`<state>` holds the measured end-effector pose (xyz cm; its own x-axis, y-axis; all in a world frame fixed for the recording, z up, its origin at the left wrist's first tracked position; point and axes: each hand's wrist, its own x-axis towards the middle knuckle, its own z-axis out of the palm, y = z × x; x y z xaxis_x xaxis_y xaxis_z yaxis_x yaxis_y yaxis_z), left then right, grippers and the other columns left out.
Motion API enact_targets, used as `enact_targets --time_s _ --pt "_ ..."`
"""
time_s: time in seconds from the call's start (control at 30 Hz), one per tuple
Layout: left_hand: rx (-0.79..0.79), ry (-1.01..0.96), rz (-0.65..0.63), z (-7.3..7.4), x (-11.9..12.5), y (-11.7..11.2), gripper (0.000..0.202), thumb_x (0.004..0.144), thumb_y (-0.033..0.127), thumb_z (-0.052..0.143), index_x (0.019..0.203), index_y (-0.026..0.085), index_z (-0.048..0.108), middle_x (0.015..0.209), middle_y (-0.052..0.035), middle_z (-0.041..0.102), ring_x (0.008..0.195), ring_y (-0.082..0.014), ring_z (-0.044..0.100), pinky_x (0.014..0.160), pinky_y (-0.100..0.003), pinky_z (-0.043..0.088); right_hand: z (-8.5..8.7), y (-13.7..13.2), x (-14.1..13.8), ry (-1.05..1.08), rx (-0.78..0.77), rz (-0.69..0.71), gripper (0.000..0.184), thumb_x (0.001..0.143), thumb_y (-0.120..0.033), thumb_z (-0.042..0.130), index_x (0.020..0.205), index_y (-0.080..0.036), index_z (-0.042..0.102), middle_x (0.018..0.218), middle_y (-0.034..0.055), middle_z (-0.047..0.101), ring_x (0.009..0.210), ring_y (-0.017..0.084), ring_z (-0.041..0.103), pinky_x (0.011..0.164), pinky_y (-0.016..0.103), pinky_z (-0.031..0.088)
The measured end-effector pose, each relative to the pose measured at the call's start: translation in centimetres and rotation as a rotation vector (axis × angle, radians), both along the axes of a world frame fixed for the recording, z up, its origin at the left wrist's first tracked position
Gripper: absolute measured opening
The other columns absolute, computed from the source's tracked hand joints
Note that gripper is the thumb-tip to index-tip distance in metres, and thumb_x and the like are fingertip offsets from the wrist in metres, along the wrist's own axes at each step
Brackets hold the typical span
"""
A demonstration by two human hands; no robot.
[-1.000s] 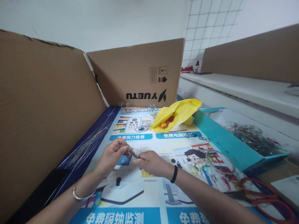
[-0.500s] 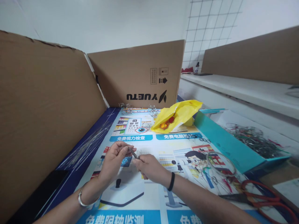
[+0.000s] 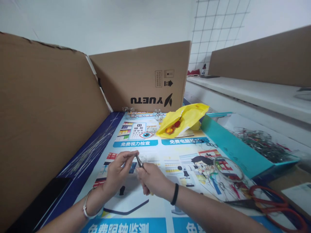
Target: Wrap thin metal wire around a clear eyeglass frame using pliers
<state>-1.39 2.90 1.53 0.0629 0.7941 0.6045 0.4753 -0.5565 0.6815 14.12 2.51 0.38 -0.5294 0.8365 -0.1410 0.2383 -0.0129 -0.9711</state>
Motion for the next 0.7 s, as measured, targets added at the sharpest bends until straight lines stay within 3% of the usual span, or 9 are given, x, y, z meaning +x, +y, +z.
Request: enact_targets --time_s 0.2,0.3,0.7 --pt "0.192 0.226 0.04 -0.3 -0.8 0.4 0.021 0.081 0.01 0.051 0.098 0.02 0.057 0.091 -0.0018 0.068 0.084 -0.0133 0.063 0.076 -0.025 0.049 0.6 -0.2 -0.1 -0.023 0.057 -0.006 0.031 0.085 -0.041 0.036 0.063 -0.019 0.041 0.033 -0.0074 0.041 0.029 0.006 0.038 0.032 0.015 0.029" --pt "0.223 0.274 0.048 -0.1 -1.1 0.7 0.019 0.08 0.01 0.051 0.095 0.019 0.058 0.087 -0.0021 0.068 0.082 -0.0139 0.063 0.076 -0.026 0.048 0.7 -0.1 -0.1 0.002 0.009 -0.021 0.031 0.084 -0.041 0.037 0.062 -0.019 0.039 0.031 -0.0084 0.038 0.028 0.006 0.036 0.03 0.015 0.025" --pt "-0.005 0.204 -0.079 1.9 -1.7 1.0 0.008 0.08 0.014 0.049 0.081 0.018 0.056 0.076 -0.001 0.061 0.071 -0.0112 0.058 0.067 -0.023 0.047 1.9 0.6 0.5 -0.054 -0.059 0.006 0.029 0.079 -0.04 0.044 0.06 -0.02 0.036 0.035 -0.0098 0.034 0.03 0.004 0.032 0.031 0.015 0.024"
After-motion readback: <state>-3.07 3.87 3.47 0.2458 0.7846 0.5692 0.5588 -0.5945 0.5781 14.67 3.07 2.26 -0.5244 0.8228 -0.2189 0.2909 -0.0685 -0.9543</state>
